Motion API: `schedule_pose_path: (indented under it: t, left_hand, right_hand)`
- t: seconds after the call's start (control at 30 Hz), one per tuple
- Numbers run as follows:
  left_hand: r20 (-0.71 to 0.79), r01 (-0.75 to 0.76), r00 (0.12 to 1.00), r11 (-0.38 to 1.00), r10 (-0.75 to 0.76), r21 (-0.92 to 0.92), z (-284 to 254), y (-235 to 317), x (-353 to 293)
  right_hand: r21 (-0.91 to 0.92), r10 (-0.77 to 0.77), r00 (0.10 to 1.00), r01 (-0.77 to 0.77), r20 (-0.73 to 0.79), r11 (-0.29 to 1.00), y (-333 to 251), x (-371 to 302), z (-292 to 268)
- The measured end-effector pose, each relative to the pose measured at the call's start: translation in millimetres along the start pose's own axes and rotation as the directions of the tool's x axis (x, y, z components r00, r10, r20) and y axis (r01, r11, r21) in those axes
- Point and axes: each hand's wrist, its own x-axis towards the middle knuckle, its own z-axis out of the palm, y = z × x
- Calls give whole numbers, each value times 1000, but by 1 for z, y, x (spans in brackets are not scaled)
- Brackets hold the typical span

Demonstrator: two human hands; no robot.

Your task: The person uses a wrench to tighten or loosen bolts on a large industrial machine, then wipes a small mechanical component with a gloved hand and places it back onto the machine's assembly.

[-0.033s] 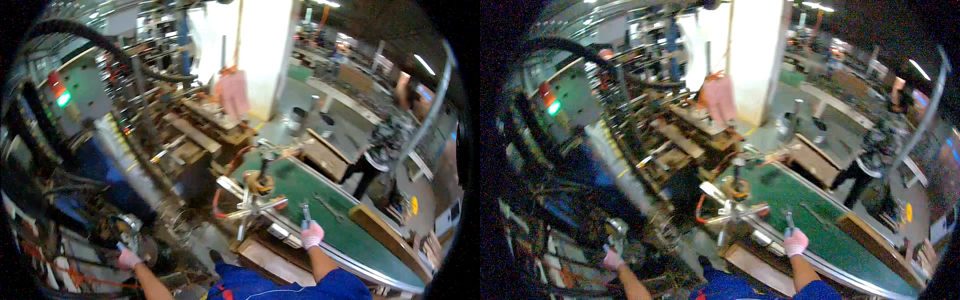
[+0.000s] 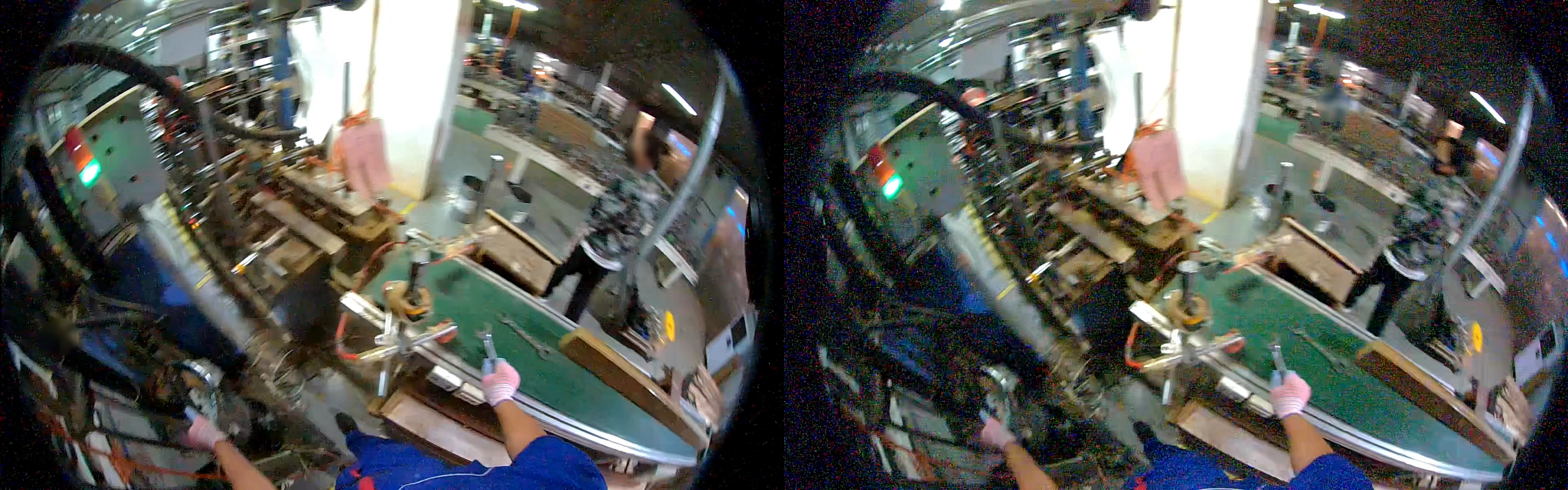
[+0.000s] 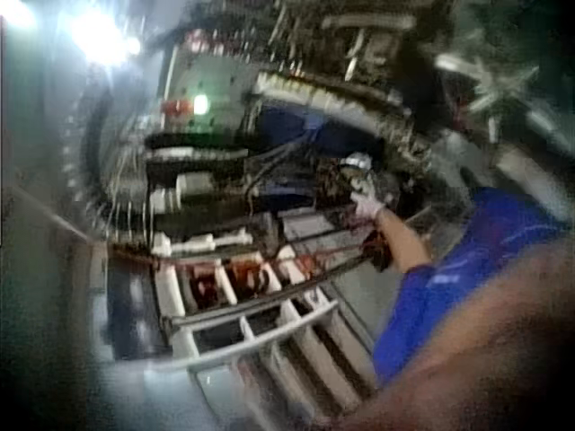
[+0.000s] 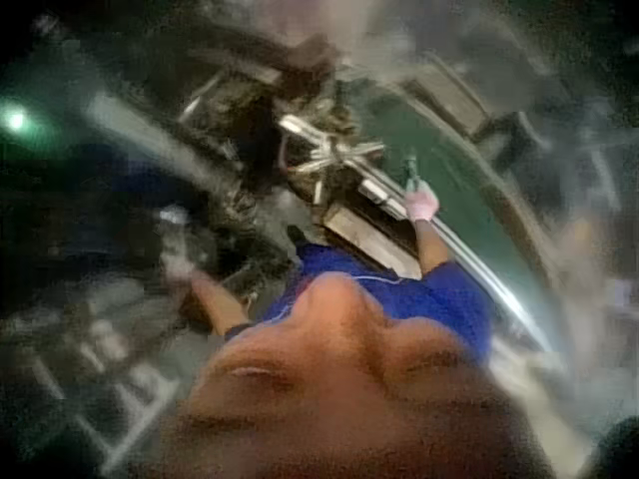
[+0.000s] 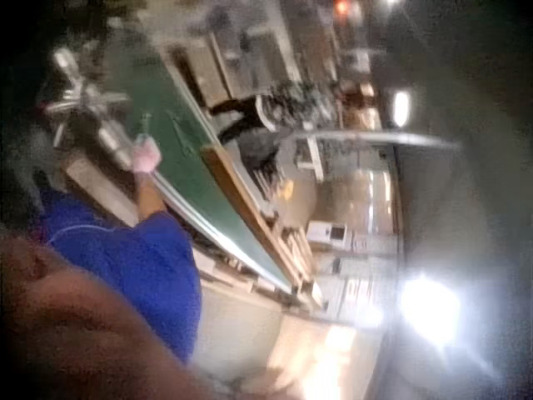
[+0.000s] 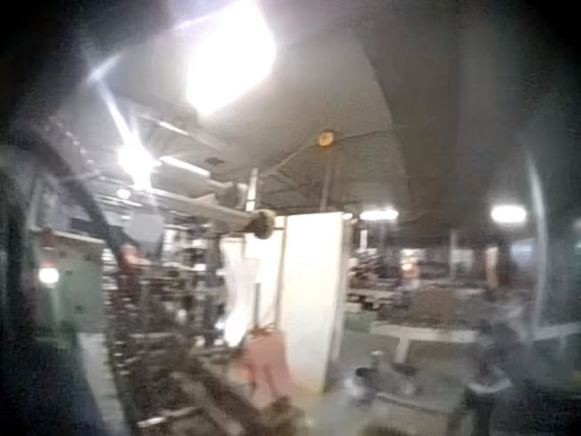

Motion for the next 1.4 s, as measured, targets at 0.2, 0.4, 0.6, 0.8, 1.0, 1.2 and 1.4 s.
schedule_pose_path:
  t: [0.2, 0.4, 0.6, 0.8, 1.0, 1.2, 1.4]
  left_hand:
    - [-189, -276, 808, 641, 558, 716, 79, -40, 103]
    - [-199, -248, 921, 897, 336, 365, 61, -34, 79]
    - [-170, -58, 984, 998, 56, -7, 61, -17, 74]
    - [-151, -62, 988, 993, 46, -100, 54, -25, 65]
    - [39, -229, 970, 859, 238, 459, 39, -17, 58]
    - [-65, -59, 996, 992, 67, 111, 17, -17, 50]
    - [-206, -355, 786, 699, 582, 621, 40, -37, 80]
  right_hand:
    - [26, 10, 999, -11, 33, 1000, -9, 1, 4]
    - [8, -14, 1000, 14, 14, 1000, -7, 0, 6]
    - [31, 1, 1000, -1, 15, 1000, 0, -3, 4]
    - [17, 6, 999, -7, 34, 1000, -5, -2, 1]
    - [-12, 8, 999, -8, 32, 1000, -3, -2, 4]
    - [49, -6, 999, 5, 33, 999, -9, -1, -1]
    - [20, -26, 999, 26, 25, 999, -5, -2, -2]
